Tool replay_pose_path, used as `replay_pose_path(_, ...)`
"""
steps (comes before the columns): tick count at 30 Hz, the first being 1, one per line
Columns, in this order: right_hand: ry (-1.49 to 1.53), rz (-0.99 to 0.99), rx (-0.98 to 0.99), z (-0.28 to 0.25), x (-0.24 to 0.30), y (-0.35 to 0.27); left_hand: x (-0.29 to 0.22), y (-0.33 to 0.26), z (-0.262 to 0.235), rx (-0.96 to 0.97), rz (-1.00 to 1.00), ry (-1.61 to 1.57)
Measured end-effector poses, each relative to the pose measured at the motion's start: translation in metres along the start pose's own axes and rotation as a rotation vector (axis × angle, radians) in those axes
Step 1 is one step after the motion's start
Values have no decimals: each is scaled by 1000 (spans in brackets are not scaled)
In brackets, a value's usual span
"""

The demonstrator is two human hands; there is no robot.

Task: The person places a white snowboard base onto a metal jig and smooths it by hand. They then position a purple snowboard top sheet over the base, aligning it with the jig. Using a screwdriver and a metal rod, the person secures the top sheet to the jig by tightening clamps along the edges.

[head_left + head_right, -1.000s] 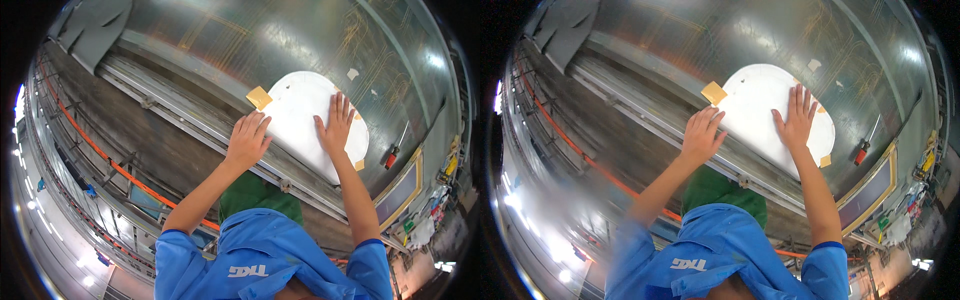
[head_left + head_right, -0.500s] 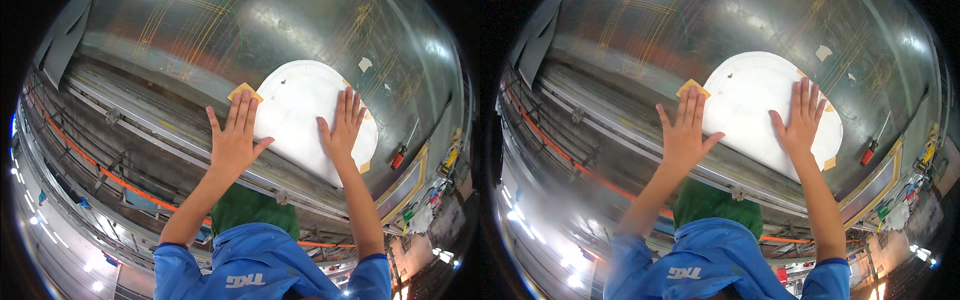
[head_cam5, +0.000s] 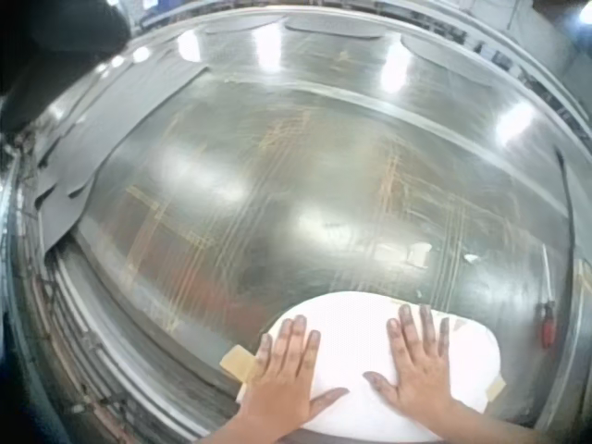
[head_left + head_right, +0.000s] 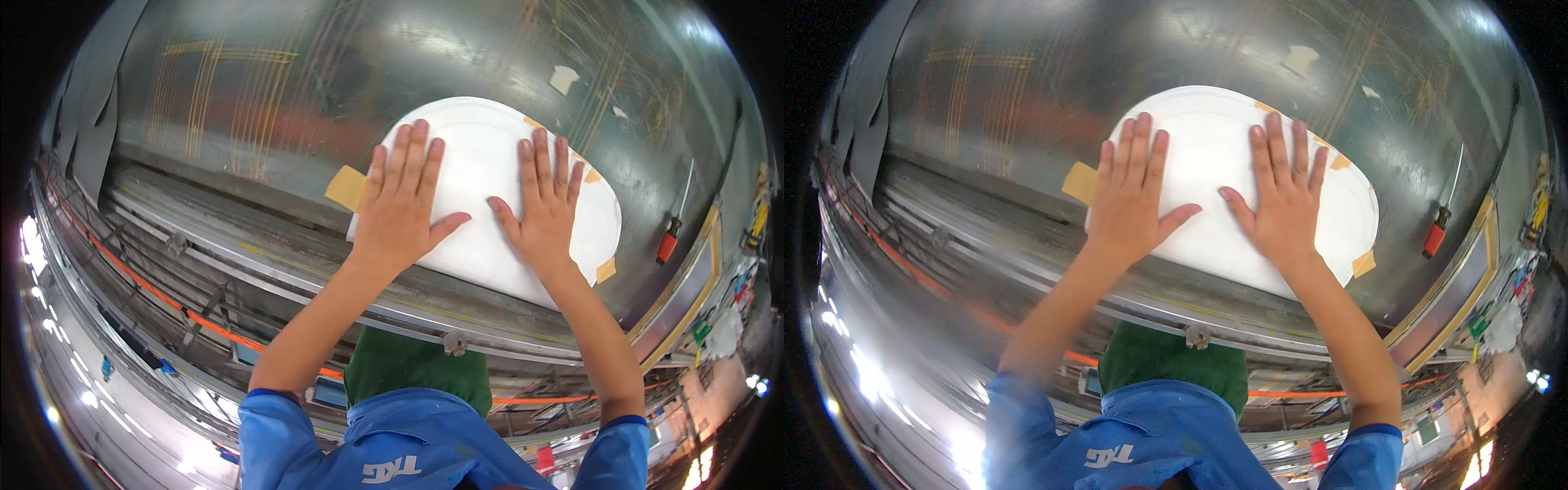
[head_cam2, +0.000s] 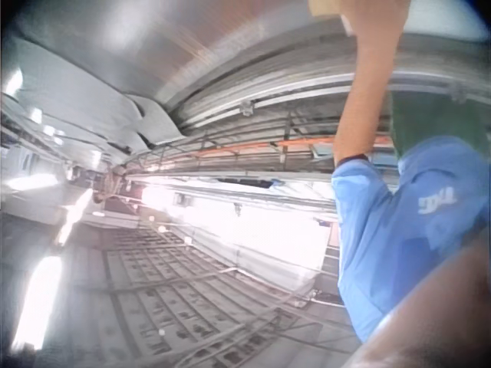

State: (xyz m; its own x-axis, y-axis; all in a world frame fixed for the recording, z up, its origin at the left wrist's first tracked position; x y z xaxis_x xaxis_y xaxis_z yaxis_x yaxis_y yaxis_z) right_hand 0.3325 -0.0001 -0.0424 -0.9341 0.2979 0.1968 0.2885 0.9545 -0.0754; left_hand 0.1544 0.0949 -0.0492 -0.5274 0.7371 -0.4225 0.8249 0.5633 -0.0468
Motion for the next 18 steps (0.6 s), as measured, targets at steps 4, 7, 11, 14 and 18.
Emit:
replay_pose_path(4,67,25,33,2,-1,4,-5,6,-12,3,-19,31)
replay_pose_path(7,228,24,-8,-6,-2,4,-15,22,-23,-3,3,36)
replay_pose_path(11,462,-16,-124,-16,-9,0,-43,55,-5,63,275,184)
replay_pose_path(14,764,3,-205,-14,-26,-8,-56,67,19,130,360,181)
replay_pose_path(18,899,78,-215,-14,-44,-13,-64,73,23,144,346,124)
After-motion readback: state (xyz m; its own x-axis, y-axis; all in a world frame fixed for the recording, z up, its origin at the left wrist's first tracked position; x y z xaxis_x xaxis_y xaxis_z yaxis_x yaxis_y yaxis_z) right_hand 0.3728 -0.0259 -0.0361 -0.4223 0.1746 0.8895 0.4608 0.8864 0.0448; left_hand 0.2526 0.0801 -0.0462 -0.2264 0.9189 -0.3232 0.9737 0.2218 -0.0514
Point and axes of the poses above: each hand's wrist, its own y-axis towards the middle knuckle, its own z-axis out of the palm, x = y × z, the point moved 6 cm from there along y, towards the middle knuckle, and after that the axes turned 5 degrees about z, right-handed, at the moved point
